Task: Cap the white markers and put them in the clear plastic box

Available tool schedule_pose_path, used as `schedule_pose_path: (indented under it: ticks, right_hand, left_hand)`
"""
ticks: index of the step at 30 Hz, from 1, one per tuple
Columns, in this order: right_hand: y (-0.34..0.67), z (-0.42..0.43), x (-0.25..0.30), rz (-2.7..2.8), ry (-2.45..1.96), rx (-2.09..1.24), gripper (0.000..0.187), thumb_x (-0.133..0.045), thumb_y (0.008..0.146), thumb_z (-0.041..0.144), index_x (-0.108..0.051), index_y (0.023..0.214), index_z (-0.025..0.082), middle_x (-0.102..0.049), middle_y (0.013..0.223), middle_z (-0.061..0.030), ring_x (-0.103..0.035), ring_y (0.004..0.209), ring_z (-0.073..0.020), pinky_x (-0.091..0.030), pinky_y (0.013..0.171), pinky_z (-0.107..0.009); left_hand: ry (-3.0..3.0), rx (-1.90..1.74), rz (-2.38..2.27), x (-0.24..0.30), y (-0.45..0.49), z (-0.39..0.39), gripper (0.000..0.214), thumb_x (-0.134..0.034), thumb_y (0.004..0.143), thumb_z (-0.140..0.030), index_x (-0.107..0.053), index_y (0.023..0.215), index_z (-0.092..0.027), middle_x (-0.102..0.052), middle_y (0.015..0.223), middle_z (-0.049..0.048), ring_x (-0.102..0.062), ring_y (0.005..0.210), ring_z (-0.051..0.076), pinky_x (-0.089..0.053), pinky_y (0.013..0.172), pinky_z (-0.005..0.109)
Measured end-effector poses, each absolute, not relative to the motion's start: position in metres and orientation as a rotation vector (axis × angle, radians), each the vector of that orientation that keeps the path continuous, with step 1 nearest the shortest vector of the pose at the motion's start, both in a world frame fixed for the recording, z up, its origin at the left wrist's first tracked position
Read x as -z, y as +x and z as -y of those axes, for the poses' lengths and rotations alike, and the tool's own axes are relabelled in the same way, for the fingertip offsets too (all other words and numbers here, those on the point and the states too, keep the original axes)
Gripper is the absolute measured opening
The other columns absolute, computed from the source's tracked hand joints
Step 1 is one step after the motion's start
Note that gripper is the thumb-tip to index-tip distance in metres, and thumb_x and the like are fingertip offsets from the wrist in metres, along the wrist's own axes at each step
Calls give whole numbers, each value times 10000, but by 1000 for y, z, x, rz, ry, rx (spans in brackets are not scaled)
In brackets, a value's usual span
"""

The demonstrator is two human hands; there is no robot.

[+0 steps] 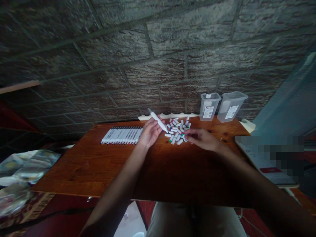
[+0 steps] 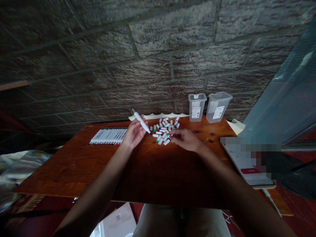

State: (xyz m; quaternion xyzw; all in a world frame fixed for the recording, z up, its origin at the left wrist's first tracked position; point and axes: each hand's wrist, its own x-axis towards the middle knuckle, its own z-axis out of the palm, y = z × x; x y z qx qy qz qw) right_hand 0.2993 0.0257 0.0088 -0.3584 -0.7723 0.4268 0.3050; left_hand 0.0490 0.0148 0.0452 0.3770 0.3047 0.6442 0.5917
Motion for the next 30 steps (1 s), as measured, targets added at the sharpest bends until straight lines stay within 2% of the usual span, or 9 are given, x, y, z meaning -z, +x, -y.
schedule_pose_path:
  ticks: [4, 7, 12, 17, 24, 30]
  right_hand:
    - [298, -24, -9, 1966, -846, -1274, 308, -602, 831, 421, -639, 1034, 192, -680, 889, -34, -623, 724, -142, -513, 679, -291]
    - [298, -24, -9, 1946, -769, -1294, 276, -649, 804, 372, -619, 1012, 193, -677, 923, -39, -634, 807, -155, -517, 747, -311]
    - [297, -24, -8, 1957, -661, -1279, 211, -680, 780, 329, -633, 931, 190, -650, 1092, -62, -628, 948, -174, -497, 880, -355]
    - [295, -20, -8, 1944, -642, -1348, 278, -686, 788, 345, -640, 1026, 212, -681, 978, -30, -635, 838, -146, -514, 797, -314]
    - [292, -16, -12, 1927, -680, -1384, 294, -724, 756, 378, -637, 966, 192, -674, 858, -7, -619, 735, -128, -499, 707, -276]
    - [289, -16, -11, 1873, -680, -1390, 326, -742, 737, 387, -642, 972, 185, -683, 904, -25, -631, 799, -141, -503, 763, -295]
  left_hand:
    - [882, -1505, -688, -43, 49, -15, 298, -618, 768, -128, -665, 1057, -181, -718, 887, 25, -687, 860, 136, -540, 864, 252]
    - [880, -1497, -659, -43, 50, -15, 320, -630, 754, -109, -668, 1064, -178, -718, 879, 18, -688, 825, 124, -545, 845, 240]
    - [892, -1495, -713, -45, 51, -14, 369, -633, 744, -97, -663, 1101, -184, -727, 902, 25, -695, 848, 139, -545, 862, 254]
    - [899, -1478, -708, -44, 51, -13, 402, -639, 737, -101, -654, 1127, -193, -728, 955, 29, -695, 873, 139, -543, 886, 265]
    - [948, -1436, -723, -42, 51, -13, 449, -648, 739, -126, -620, 1181, -205, -722, 1011, 43, -689, 943, 167, -503, 972, 330]
    - [934, -1410, -676, -43, 52, -13, 437, -634, 758, -122, -610, 1187, -204, -724, 1006, 45, -690, 929, 166, -511, 955, 339]
